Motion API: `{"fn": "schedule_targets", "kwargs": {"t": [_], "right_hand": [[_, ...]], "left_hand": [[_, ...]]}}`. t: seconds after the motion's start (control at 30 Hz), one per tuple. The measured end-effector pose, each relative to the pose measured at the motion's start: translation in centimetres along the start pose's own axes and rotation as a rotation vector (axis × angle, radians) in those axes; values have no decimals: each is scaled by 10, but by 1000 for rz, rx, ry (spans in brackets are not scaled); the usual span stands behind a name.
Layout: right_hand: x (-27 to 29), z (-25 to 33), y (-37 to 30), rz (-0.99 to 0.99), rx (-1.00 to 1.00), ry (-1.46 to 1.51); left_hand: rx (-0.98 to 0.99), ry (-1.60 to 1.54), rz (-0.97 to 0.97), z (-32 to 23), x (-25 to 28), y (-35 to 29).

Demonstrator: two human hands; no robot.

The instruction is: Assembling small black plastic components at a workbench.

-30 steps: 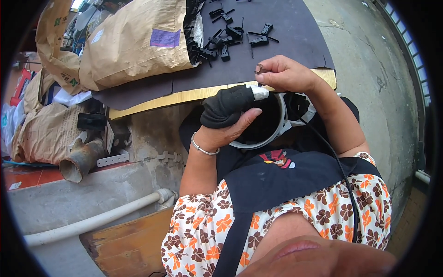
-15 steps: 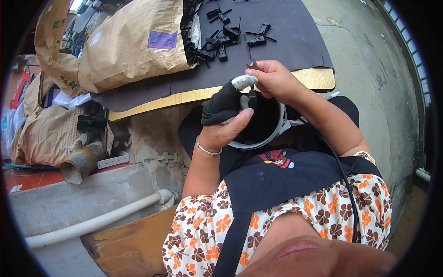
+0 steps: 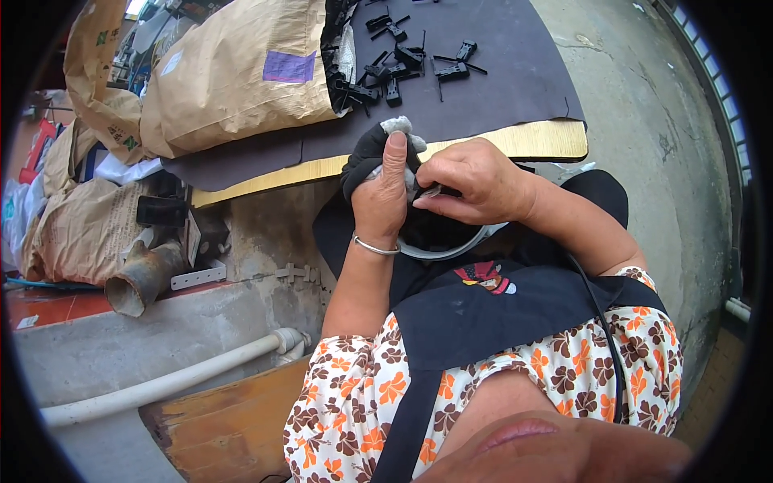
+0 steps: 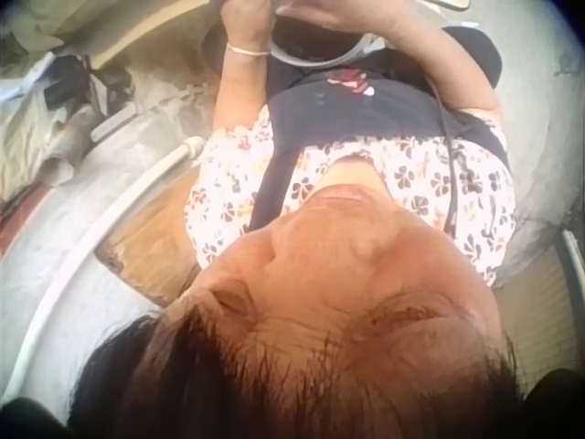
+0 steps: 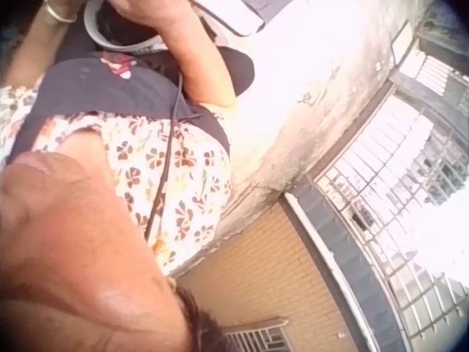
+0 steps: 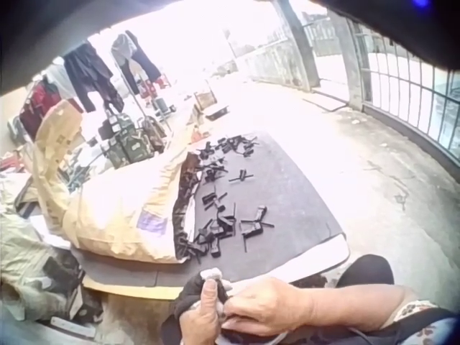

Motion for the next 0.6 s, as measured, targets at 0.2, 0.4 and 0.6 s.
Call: {"fn": "schedule_targets", "kwargs": {"t": [0.2,0.4,0.6], "right_hand": [[8,-54,-8,-210,-554,400],[4,-60,-9,-39,-604,507],[4,-46,-4,125,-457,216]], "left_hand": [[-67,-13,323,-7,-19,-13],[-201,405,302,-12,-22,-14],[-200,411,233,-10,-18,-12]]}}
Point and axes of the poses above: each hand's wrist, its own y-axis towards the middle knuckle, its own x-axis out of the back of the hand, z = x × y, the point moved 8 cm from there along y, towards the middle knuckle, and after that the axes turned 2 degrees about -x, right-handed, at the moved point
